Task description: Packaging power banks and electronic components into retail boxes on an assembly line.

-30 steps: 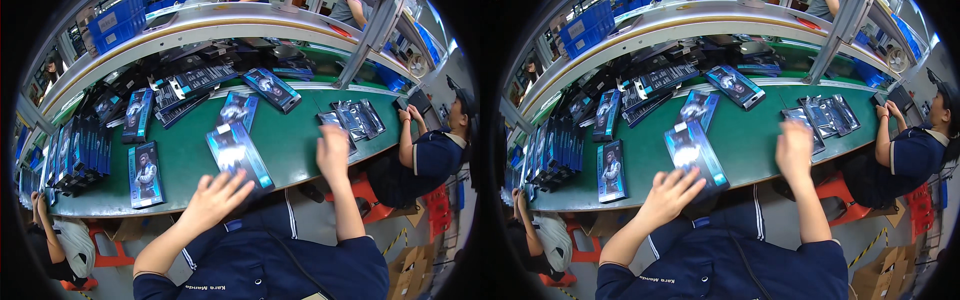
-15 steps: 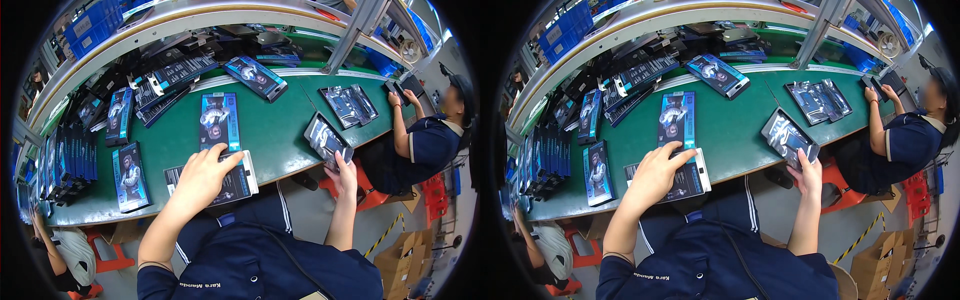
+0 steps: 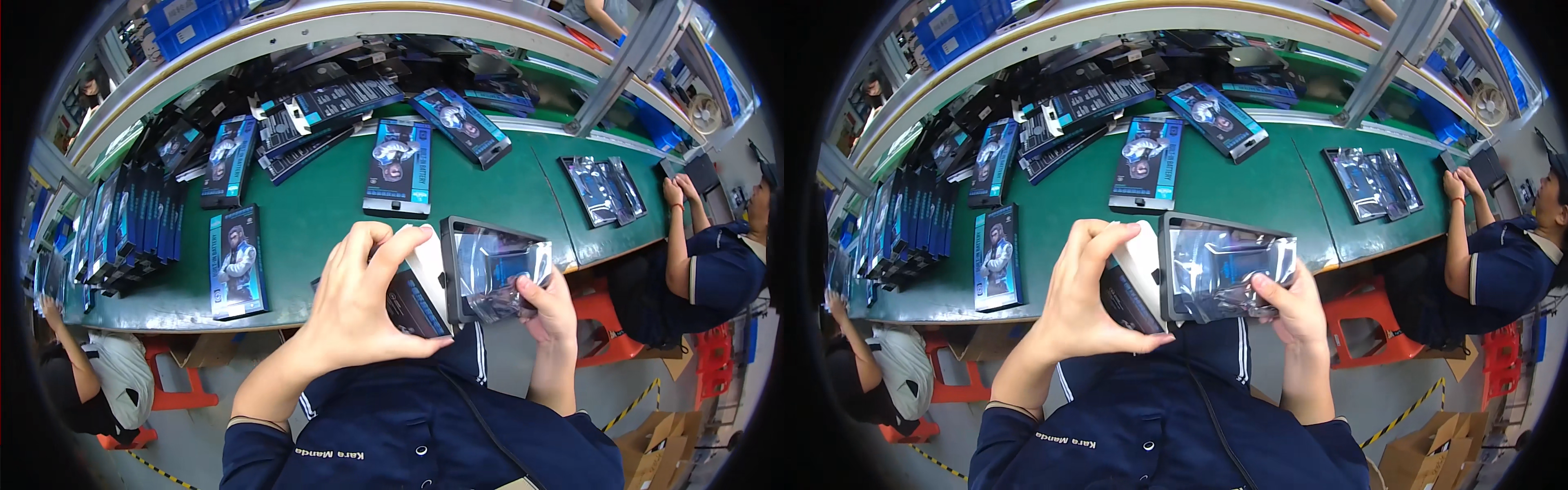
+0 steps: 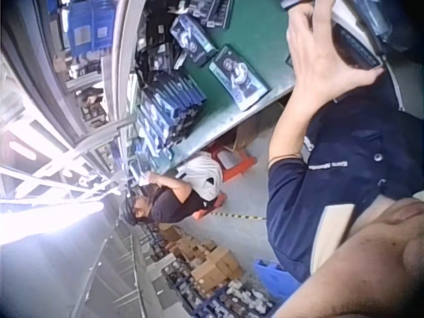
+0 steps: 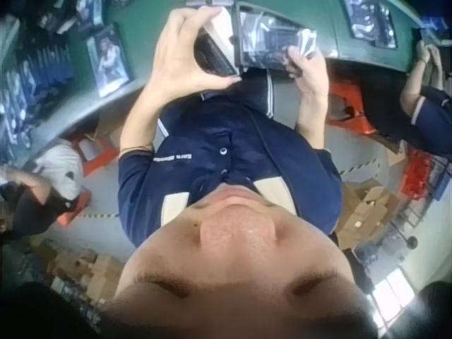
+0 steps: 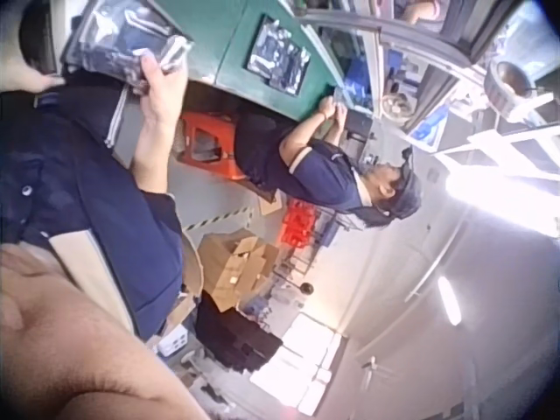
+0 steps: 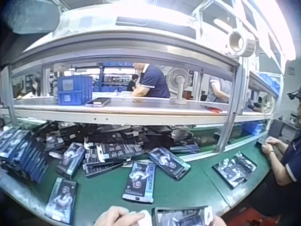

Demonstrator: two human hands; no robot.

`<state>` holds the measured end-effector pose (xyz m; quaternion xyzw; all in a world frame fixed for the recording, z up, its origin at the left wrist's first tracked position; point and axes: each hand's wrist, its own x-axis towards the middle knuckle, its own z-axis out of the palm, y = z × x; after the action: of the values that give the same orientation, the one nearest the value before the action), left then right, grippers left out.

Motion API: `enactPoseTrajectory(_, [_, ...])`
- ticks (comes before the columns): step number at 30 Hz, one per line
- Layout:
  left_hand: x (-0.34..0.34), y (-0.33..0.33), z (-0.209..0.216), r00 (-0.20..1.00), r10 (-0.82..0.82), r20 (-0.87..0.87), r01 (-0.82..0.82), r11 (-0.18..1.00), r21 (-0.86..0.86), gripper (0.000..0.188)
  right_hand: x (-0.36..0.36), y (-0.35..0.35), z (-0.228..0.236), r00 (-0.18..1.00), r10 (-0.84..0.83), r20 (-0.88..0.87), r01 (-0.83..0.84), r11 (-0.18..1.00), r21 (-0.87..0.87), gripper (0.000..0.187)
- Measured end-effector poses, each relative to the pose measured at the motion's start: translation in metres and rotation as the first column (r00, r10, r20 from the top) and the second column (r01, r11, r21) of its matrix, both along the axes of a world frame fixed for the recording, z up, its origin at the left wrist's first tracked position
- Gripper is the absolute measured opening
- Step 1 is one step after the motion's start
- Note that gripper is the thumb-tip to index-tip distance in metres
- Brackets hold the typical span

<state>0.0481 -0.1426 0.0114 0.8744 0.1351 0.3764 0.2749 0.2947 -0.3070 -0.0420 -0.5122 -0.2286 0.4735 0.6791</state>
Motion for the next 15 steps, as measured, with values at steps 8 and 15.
enactPoseTrajectory(8, [-0.014, 0.008, 0.009, 0.994, -0.105, 0.009, 0.104, 0.994, 0.041, 0.111, -0.031, 0.035, 0.018, 0.965, -0.241, 0.103, 0.175, 0.884, 0.433, 0.060])
enactPoseTrajectory(15, [-0.027, 0.007, 0.028, 0.988, -0.003, -0.152, 0.032, 0.981, 0.191, 0.119, -0.005, 0.028, 0.090, 0.866, 0.131, 0.483, -0.261, 0.942, 0.212, 0.066])
